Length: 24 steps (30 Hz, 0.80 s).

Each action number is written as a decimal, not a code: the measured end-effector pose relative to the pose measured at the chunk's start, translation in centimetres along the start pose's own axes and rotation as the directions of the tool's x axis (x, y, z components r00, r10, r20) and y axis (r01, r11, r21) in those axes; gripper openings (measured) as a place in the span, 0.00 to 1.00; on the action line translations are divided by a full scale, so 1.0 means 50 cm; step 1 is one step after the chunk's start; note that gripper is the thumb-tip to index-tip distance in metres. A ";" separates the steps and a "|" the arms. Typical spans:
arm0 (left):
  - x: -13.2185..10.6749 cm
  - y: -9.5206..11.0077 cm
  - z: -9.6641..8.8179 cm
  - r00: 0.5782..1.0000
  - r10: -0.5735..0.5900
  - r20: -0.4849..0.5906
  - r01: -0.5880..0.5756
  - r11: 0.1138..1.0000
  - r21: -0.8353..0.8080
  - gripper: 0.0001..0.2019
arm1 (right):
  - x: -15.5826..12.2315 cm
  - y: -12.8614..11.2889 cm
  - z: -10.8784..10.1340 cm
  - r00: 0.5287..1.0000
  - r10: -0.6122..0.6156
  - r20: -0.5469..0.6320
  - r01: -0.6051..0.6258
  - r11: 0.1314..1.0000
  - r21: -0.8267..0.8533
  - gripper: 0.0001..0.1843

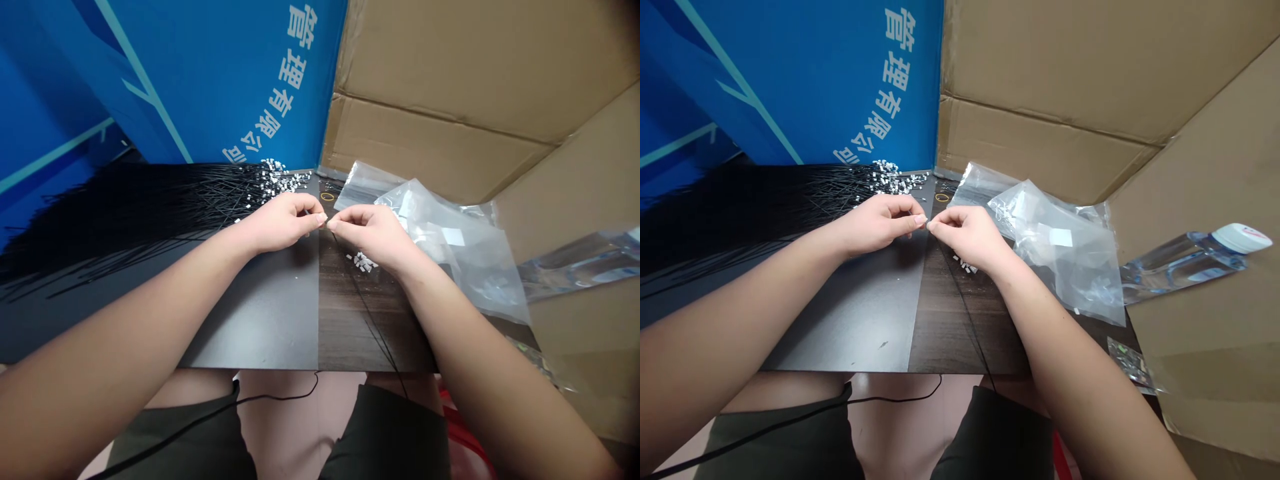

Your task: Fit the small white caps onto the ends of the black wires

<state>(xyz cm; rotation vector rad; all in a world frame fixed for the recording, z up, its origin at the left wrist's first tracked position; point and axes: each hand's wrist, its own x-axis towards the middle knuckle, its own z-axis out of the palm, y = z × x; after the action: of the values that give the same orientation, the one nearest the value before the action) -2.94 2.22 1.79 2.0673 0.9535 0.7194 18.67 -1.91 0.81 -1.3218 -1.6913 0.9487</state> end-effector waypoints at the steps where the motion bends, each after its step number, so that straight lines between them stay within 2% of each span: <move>1: 0.000 -0.001 -0.003 1.000 -0.006 0.015 0.006 1.000 0.008 0.13 | 0.002 0.002 -0.003 1.000 -0.016 -0.010 0.016 1.000 -0.012 0.14; 4: 0.002 -0.005 -0.011 0.996 -0.014 0.087 0.012 1.000 0.024 0.14 | 0.006 0.004 -0.010 0.995 -0.097 -0.039 0.094 0.993 -0.066 0.13; 8: 0.003 -0.010 -0.011 0.989 -0.047 0.139 0.045 0.999 0.022 0.15 | 0.005 0.005 -0.005 0.976 -0.215 0.019 0.215 0.963 -0.161 0.12; 13: 0.002 -0.011 0.003 0.991 -0.096 0.088 0.109 0.980 -0.165 0.16 | 0.004 0.011 0.006 0.953 -0.300 -0.034 0.284 0.929 -0.239 0.08; 20: 0.005 -0.012 0.027 0.988 -0.154 -0.014 0.132 0.883 -0.450 0.15 | 0.007 0.013 0.008 0.911 -0.388 -0.139 0.331 0.890 -0.314 0.05; 24: 0.006 -0.010 0.037 0.979 -0.201 -0.027 0.165 0.866 -0.473 0.14 | 0.010 0.018 0.011 0.902 -0.367 -0.228 0.308 0.916 -0.258 0.05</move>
<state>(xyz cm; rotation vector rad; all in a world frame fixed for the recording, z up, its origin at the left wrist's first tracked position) -1.62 1.96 0.38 1.5132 0.8969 0.8369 18.46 -1.30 -0.15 -1.1750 -1.7649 0.3684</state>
